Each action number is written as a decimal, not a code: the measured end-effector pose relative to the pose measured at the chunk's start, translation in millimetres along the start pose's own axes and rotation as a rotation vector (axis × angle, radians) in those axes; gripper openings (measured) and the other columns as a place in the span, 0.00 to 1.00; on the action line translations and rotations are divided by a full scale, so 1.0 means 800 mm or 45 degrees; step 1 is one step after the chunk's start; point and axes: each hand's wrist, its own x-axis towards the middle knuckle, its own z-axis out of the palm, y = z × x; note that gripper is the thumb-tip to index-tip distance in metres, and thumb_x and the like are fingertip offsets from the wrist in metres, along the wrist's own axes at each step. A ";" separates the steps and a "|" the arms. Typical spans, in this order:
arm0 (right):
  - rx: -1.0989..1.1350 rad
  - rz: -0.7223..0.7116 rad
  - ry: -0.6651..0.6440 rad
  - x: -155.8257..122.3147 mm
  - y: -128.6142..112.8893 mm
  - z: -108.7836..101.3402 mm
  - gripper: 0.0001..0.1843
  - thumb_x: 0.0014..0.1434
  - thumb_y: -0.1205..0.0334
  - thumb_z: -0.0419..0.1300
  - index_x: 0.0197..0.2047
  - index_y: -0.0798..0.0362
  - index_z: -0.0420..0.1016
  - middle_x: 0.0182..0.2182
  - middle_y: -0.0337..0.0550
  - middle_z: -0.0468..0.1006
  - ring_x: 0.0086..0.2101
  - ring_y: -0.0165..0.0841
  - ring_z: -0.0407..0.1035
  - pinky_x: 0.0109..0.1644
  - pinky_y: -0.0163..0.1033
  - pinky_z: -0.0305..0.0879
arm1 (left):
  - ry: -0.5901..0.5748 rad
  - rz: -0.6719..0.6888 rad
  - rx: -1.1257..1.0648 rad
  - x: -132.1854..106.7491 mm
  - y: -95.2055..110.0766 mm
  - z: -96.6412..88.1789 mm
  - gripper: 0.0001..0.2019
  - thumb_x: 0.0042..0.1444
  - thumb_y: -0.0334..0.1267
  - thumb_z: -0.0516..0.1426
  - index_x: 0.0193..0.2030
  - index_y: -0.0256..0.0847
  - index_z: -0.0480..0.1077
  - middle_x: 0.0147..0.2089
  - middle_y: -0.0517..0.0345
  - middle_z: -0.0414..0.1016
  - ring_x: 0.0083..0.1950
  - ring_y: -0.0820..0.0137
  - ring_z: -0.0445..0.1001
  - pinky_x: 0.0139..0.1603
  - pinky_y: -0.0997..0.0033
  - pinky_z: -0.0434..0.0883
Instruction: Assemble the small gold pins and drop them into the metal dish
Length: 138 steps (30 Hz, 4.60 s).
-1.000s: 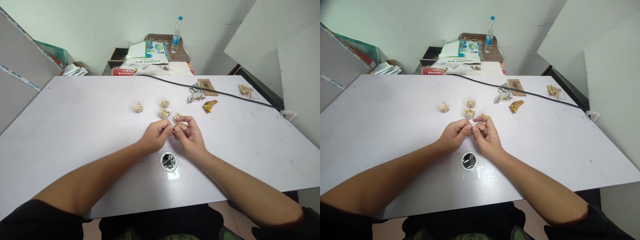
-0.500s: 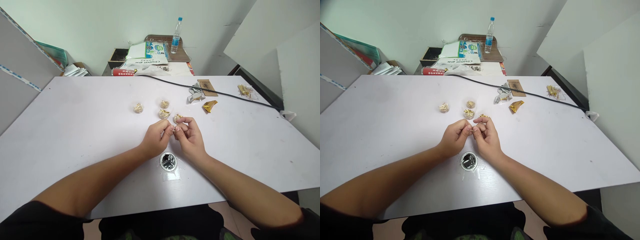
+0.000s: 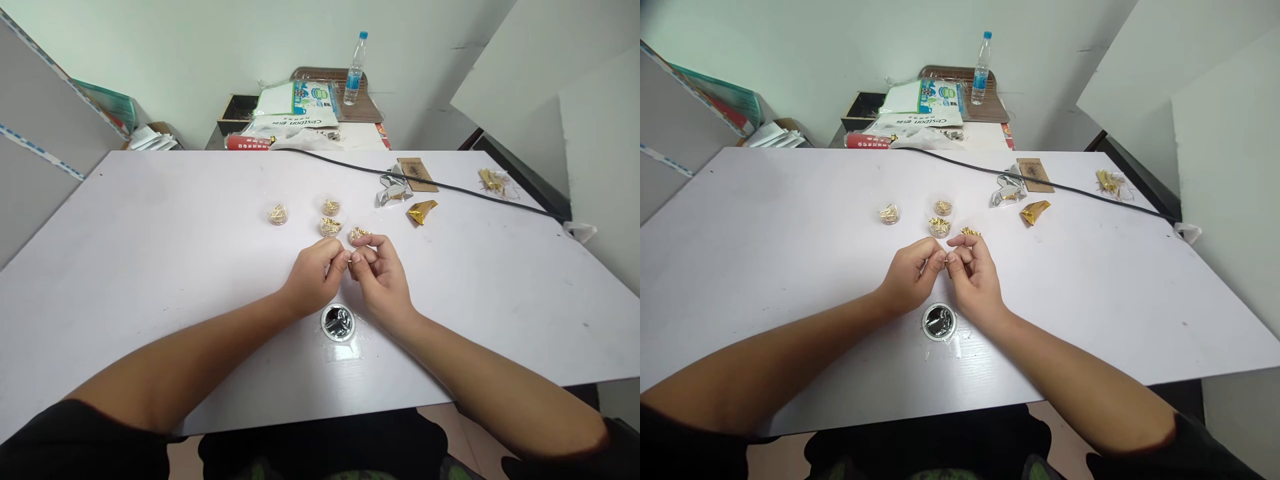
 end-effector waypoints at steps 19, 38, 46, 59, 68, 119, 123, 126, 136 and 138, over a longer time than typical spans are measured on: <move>-0.122 -0.096 -0.048 0.007 -0.004 -0.009 0.06 0.66 0.60 0.54 0.44 0.52 0.64 0.22 0.33 0.63 0.25 0.28 0.60 0.31 0.36 0.58 | -0.121 -0.164 -0.199 0.004 -0.013 -0.004 0.17 0.67 0.44 0.48 0.28 0.39 0.60 0.28 0.59 0.65 0.31 0.72 0.64 0.35 0.70 0.62; -0.524 -0.707 0.506 0.070 -0.012 -0.089 0.04 0.61 0.64 0.56 0.41 0.52 0.68 0.35 0.43 0.75 0.34 0.33 0.71 0.38 0.41 0.69 | -0.172 0.366 0.704 0.110 0.031 -0.043 0.09 0.64 0.36 0.53 0.32 0.38 0.67 0.34 0.55 0.73 0.39 0.67 0.67 0.41 0.66 0.64; -0.646 -0.671 0.458 0.068 -0.009 -0.085 0.04 0.59 0.63 0.54 0.38 0.51 0.68 0.34 0.43 0.75 0.33 0.34 0.69 0.38 0.43 0.69 | -0.617 0.523 0.982 0.143 0.027 -0.023 0.04 0.62 0.35 0.57 0.38 0.38 0.72 0.40 0.54 0.76 0.43 0.64 0.69 0.44 0.64 0.65; -0.711 -0.691 0.358 0.070 -0.008 -0.079 0.03 0.60 0.66 0.54 0.37 0.51 0.68 0.33 0.42 0.73 0.33 0.34 0.69 0.37 0.42 0.68 | -0.350 0.373 0.788 0.148 0.004 -0.075 0.07 0.61 0.40 0.58 0.38 0.39 0.73 0.41 0.55 0.76 0.47 0.63 0.70 0.47 0.63 0.66; -1.366 -0.850 -0.482 0.125 -0.044 -0.035 0.10 0.61 0.72 0.54 0.39 0.55 0.75 0.36 0.47 0.77 0.37 0.37 0.69 0.39 0.40 0.61 | -0.264 0.171 0.749 0.145 -0.004 -0.121 0.11 0.61 0.44 0.54 0.36 0.40 0.73 0.40 0.55 0.75 0.44 0.65 0.71 0.45 0.64 0.67; -2.320 -0.137 -1.003 0.169 -0.085 0.052 0.13 0.50 0.68 0.65 0.40 0.49 0.83 0.39 0.51 0.81 0.38 0.44 0.75 0.34 0.39 0.63 | -0.196 -0.125 0.738 0.136 0.017 -0.141 0.09 0.59 0.38 0.52 0.36 0.43 0.74 0.37 0.58 0.79 0.37 0.66 0.74 0.31 0.68 0.63; -2.311 -0.142 -1.096 0.175 -0.077 0.050 0.13 0.48 0.68 0.65 0.39 0.47 0.83 0.38 0.48 0.82 0.35 0.41 0.75 0.31 0.38 0.61 | -0.182 -0.116 0.746 0.136 0.016 -0.142 0.10 0.60 0.40 0.53 0.37 0.42 0.75 0.38 0.57 0.79 0.38 0.65 0.74 0.31 0.68 0.62; -2.302 -0.158 -1.135 0.178 -0.073 0.048 0.12 0.48 0.69 0.64 0.36 0.48 0.83 0.35 0.47 0.82 0.33 0.40 0.74 0.30 0.37 0.60 | -0.194 -0.099 0.729 0.137 0.014 -0.142 0.10 0.60 0.41 0.53 0.36 0.42 0.75 0.39 0.57 0.79 0.39 0.65 0.74 0.32 0.67 0.63; -2.185 -0.257 -1.157 0.179 -0.072 0.027 0.08 0.52 0.68 0.60 0.31 0.51 0.82 0.29 0.48 0.80 0.28 0.37 0.71 0.28 0.38 0.53 | -0.215 -0.094 0.707 0.137 0.013 -0.146 0.10 0.60 0.41 0.53 0.35 0.41 0.74 0.36 0.56 0.78 0.37 0.66 0.74 0.33 0.68 0.63; -2.119 -0.247 -1.166 0.183 -0.072 0.021 0.09 0.54 0.66 0.60 0.34 0.49 0.82 0.31 0.46 0.81 0.29 0.36 0.70 0.28 0.37 0.53 | -0.222 -0.091 0.708 0.138 0.011 -0.145 0.10 0.60 0.41 0.53 0.35 0.41 0.74 0.36 0.56 0.78 0.37 0.66 0.73 0.33 0.68 0.63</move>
